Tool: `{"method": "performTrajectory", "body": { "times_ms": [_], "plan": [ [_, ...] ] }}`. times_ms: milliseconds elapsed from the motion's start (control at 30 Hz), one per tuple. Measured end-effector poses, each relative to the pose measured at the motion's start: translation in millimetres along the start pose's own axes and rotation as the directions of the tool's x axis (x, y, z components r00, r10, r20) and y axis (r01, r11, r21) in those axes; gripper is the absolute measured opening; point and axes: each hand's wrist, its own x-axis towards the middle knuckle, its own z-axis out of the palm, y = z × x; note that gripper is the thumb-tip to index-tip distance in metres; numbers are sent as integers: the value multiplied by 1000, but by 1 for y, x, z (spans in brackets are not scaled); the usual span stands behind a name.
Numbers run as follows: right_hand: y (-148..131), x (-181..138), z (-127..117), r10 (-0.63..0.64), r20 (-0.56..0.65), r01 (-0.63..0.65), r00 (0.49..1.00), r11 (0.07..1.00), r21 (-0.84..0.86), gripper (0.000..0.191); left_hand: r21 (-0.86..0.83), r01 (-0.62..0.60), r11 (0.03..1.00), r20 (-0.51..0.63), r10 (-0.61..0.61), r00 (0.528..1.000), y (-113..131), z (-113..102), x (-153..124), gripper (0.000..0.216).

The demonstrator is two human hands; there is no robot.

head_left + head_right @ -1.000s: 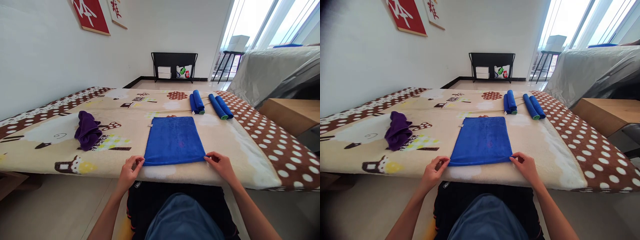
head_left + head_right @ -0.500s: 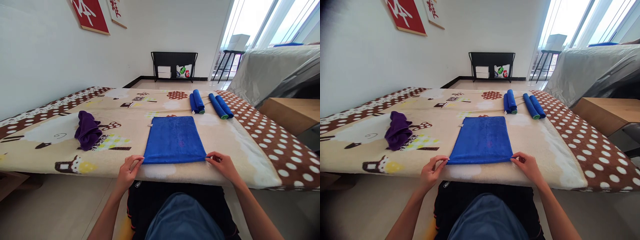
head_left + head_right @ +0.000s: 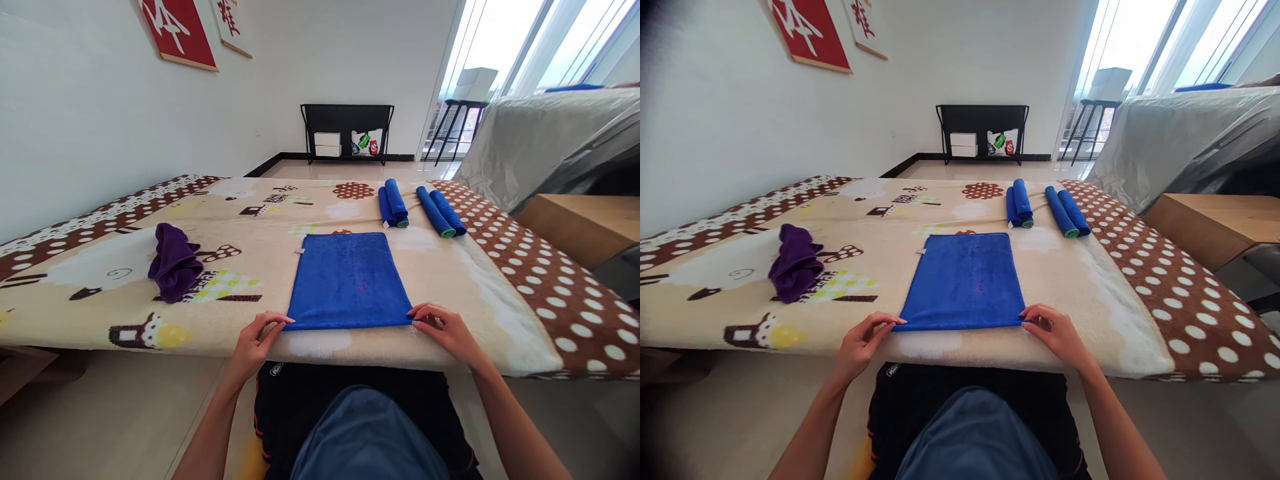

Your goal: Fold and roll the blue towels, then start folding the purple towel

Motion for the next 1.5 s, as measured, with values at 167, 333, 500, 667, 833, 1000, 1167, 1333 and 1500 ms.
{"method": "performTrajectory", "body": {
  "times_ms": [167,333,500,667,833,1000,1167,1333,1500],
  "plan": [
    [5,-3,-2,36,19,-37,999,997,61,35,13,2,1000,-8,-2,1000,-3,-1,0,14],
    [10,1,1,80,-40,-82,996,996,-37,38,82,46,996,-135,-34,990,-8,9,4,17],
    [13,12,10,71,-156,-95,985,984,-152,39,193,71,979,-292,-12,956,-2,26,12,23],
    [13,19,14,52,-178,-98,983,961,-259,35,562,-10,827,-293,210,933,2,31,11,16],
    [13,20,16,-20,-198,-46,980,947,-319,29,681,-39,732,-201,238,950,2,34,6,18],
    [16,13,22,-170,-239,58,956,908,-414,23,678,-91,730,-167,273,947,-4,32,8,26],
    [20,5,19,-300,-63,236,952,849,-473,36,637,-226,737,-66,345,936,-9,22,4,27],
    [7,8,26,-354,-124,205,927,754,-623,20,664,-153,732,-104,294,950,10,34,5,10],
    [-14,19,47,-367,-245,73,897,672,-737,26,739,3,673,-201,216,955,30,55,17,23]
  ]
}}
